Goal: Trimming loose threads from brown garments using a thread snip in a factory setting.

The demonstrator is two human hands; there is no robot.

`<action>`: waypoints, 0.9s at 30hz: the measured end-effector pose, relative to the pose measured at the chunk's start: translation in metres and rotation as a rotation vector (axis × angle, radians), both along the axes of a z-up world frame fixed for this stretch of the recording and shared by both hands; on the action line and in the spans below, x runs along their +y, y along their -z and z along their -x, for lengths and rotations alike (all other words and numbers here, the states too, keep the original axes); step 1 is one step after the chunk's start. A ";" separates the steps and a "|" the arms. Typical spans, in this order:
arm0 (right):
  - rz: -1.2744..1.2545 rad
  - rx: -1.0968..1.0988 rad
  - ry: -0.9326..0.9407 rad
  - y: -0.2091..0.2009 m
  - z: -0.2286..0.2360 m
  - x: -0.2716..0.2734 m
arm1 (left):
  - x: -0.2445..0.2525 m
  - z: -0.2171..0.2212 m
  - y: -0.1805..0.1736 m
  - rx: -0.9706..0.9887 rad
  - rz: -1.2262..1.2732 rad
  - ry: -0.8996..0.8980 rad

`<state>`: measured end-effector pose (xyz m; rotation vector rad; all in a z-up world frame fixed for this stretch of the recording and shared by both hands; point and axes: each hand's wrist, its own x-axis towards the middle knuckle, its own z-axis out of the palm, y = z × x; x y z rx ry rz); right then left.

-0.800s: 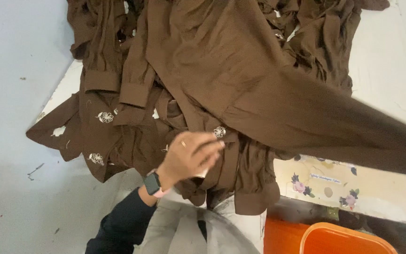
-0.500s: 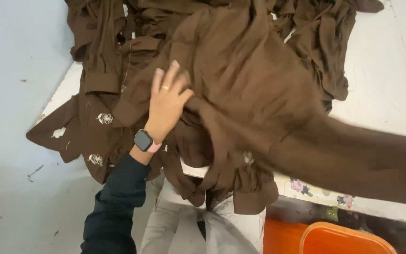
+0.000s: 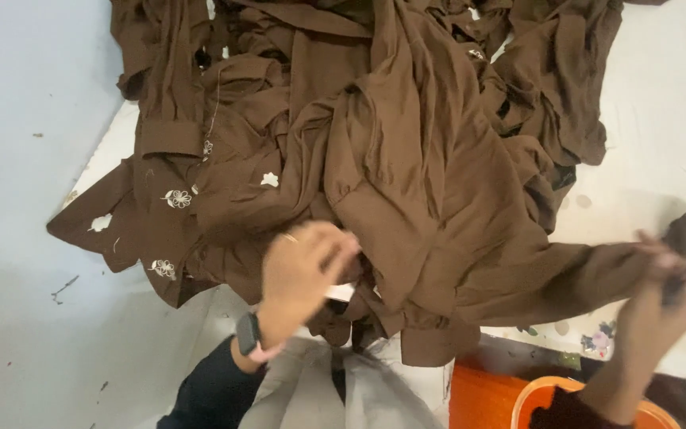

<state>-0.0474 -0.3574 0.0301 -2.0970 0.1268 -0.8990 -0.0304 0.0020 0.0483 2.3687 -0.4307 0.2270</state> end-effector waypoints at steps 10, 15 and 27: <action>-0.126 0.087 -0.159 -0.030 0.019 0.089 | 0.018 -0.033 0.030 -0.389 -0.082 -0.271; -0.128 0.126 -0.126 -0.027 0.024 0.091 | 0.012 -0.035 0.035 -0.548 -0.193 -0.316; -0.134 0.304 -0.167 -0.017 0.023 0.112 | 0.018 0.017 0.025 0.056 0.374 -0.203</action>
